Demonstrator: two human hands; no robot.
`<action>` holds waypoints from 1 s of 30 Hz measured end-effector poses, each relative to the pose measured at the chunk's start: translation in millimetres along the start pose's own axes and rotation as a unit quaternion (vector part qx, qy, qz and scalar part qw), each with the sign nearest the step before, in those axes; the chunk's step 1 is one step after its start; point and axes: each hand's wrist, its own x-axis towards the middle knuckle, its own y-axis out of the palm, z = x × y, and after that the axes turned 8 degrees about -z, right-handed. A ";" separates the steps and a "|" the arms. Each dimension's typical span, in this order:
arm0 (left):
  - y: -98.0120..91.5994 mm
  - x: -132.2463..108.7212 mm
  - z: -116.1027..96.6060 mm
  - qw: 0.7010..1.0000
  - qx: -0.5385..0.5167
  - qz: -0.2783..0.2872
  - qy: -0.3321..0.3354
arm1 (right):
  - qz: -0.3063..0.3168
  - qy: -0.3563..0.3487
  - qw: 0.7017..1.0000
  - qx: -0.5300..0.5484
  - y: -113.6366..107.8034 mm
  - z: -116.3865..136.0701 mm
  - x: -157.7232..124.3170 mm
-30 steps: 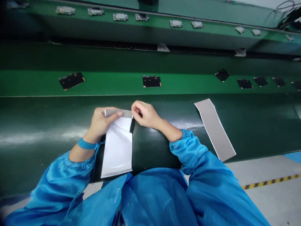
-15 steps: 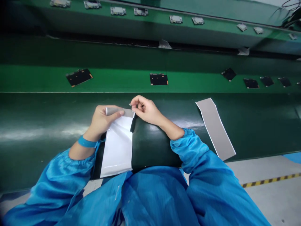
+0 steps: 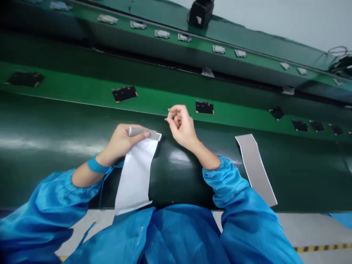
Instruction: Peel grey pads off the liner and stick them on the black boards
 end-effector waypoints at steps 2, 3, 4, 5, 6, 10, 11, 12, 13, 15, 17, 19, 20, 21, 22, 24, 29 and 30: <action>-9.8 -0.5 5.4 0.998 0.024 0.007 0.057 | 0.054 0.028 0.998 0.024 19.0 -3.1 28.4; -13.4 -0.2 9.5 0.996 0.032 0.001 0.085 | 0.085 0.031 0.996 0.027 32.0 -5.0 43.5; -16.2 0.4 14.2 0.993 0.037 -0.010 0.114 | 0.119 0.029 0.992 0.027 46.9 -7.2 58.3; -18.3 1.1 19.1 0.989 0.041 -0.022 0.144 | 0.155 0.022 0.987 0.025 63.2 -9.9 72.2; -19.8 1.8 23.5 0.983 0.049 -0.029 0.177 | 0.189 0.012 0.982 0.022 80.0 -13.2 85.0; -23.1 2.2 34.0 0.951 0.094 -0.007 0.293 | 0.291 -0.033 0.956 -0.017 139.4 -33.0 120.9; -23.3 1.8 35.1 0.947 0.101 -0.003 0.306 | 0.310 -0.040 0.949 -0.032 149.4 -38.6 126.2; -23.2 1.5 36.0 0.944 0.104 -0.006 0.314 | 0.328 -0.047 0.942 -0.047 156.8 -43.8 130.3; -22.7 1.3 36.9 0.942 0.105 -0.010 0.320 | 0.346 -0.054 0.934 -0.063 161.7 -48.4 133.5; -20.8 1.5 39.0 0.939 0.106 -0.012 0.328 | 0.379 -0.072 0.918 -0.090 164.9 -55.4 137.9; -18.5 2.2 41.3 0.938 0.109 -0.010 0.329 | 0.399 -0.086 0.907 -0.102 162.3 -59.7 140.3; -16.7 2.7 43.1 0.940 0.112 -0.008 0.323 | 0.402 -0.090 0.905 -0.104 157.5 -62.6 140.8; -16.1 2.8 43.6 0.941 0.113 -0.006 0.318 | 0.401 -0.090 0.906 -0.105 155.1 -63.8 140.4; -15.7 2.7 43.9 0.943 0.112 -0.005 0.314 | 0.397 -0.089 0.907 -0.107 152.9 -64.8 139.6; -15.4 2.5 43.9 0.943 0.112 -0.005 0.312 | 0.394 -0.087 0.908 -0.110 151.0 -65.7 138.5; -15.2 2.1 43.7 0.945 0.110 -0.004 0.309 | 0.388 -0.082 0.911 -0.113 147.5 -66.5 136.0; -14.8 2.2 42.5 0.949 0.117 0.008 0.293 | 0.375 -0.074 0.914 -0.137 139.1 -62.3 131.3; -14.7 2.3 42.3 0.949 0.119 0.011 0.291 | 0.375 -0.073 0.912 -0.148 137.4 -61.4 130.8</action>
